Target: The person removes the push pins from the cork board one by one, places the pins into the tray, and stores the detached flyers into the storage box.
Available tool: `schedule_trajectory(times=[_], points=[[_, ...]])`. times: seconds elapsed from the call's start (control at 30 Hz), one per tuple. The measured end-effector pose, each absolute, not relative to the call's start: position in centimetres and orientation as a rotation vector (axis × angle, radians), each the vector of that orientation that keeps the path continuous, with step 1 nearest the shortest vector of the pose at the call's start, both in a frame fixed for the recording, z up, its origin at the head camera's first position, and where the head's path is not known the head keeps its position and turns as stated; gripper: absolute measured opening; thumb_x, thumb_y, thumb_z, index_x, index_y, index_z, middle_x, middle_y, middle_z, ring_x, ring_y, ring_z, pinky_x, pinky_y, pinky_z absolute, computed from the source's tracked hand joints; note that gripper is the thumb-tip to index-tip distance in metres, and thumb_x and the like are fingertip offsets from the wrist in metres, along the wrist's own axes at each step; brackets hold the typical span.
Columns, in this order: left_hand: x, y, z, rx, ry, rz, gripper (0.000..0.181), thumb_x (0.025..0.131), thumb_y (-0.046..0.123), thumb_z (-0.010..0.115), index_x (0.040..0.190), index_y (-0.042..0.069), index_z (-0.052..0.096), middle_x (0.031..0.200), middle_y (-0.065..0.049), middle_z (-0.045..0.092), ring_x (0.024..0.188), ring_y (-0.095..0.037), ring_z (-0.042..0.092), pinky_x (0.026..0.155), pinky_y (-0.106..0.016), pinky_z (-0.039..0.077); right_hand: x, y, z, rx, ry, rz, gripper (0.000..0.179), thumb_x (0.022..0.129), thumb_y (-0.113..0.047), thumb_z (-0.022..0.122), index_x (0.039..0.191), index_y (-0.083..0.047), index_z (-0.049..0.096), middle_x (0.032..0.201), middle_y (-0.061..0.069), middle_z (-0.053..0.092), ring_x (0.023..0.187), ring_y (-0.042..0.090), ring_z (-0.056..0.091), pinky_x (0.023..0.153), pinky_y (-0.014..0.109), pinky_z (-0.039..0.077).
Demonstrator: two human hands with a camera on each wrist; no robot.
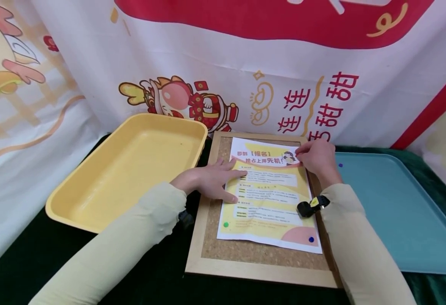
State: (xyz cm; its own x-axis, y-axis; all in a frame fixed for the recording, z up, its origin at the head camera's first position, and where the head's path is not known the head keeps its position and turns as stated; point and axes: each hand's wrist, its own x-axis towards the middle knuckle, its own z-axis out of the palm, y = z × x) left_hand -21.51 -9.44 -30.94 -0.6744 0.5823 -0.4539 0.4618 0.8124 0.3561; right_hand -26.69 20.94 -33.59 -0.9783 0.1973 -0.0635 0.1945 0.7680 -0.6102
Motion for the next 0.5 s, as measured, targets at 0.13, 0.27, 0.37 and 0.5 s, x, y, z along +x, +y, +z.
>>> schedule_trajectory(times=[0.13, 0.27, 0.37, 0.5], points=[[-21.48, -9.32, -30.98, 0.771, 2.436, 0.282, 0.085, 0.102, 0.052, 0.066, 0.171, 0.033, 0.021, 0.180, -0.008, -0.009, 0.166, -0.042, -0.012, 0.134, -0.060, 0.003, -26.67, 21.24, -33.63, -0.318, -2.955, 1.020, 0.026, 0.101, -0.011, 0.072, 0.126, -0.004, 0.078, 0.133, 0.024, 0.065, 0.127, 0.039, 0.045, 0.090, 0.040, 0.051], [-21.49, -9.29, -30.97, 0.767, 2.441, 0.277, 0.085, 0.102, 0.053, 0.065, 0.171, 0.033, 0.021, 0.180, -0.008, -0.008, 0.166, -0.041, -0.011, 0.134, -0.060, 0.004, -26.70, 21.54, -33.66, -0.291, -2.964, 1.014, 0.025, 0.101, -0.013, 0.072, 0.124, -0.005, 0.079, 0.133, 0.024, 0.066, 0.125, 0.039, 0.047, 0.094, 0.046, 0.050], [-21.46, -9.28, -30.93, 0.762, 2.440, 0.275, 0.085, 0.102, 0.053, 0.066, 0.171, 0.034, 0.021, 0.180, -0.007, -0.008, 0.166, -0.041, -0.011, 0.134, -0.060, 0.004, -26.72, 21.69, -33.70, -0.276, -2.963, 1.006, 0.024, 0.101, -0.014, 0.072, 0.122, -0.005, 0.080, 0.133, 0.024, 0.067, 0.125, 0.038, 0.048, 0.099, 0.050, 0.048], [-21.41, -9.28, -30.86, 0.756, 2.437, 0.275, 0.085, 0.102, 0.053, 0.066, 0.171, 0.034, 0.021, 0.180, -0.007, -0.008, 0.166, -0.041, -0.012, 0.134, -0.060, 0.004, -26.73, 21.80, -33.83, -0.261, -2.957, 0.997, 0.024, 0.101, -0.015, 0.073, 0.121, -0.005, 0.081, 0.132, 0.024, 0.068, 0.124, 0.038, 0.048, 0.100, 0.052, 0.046]])
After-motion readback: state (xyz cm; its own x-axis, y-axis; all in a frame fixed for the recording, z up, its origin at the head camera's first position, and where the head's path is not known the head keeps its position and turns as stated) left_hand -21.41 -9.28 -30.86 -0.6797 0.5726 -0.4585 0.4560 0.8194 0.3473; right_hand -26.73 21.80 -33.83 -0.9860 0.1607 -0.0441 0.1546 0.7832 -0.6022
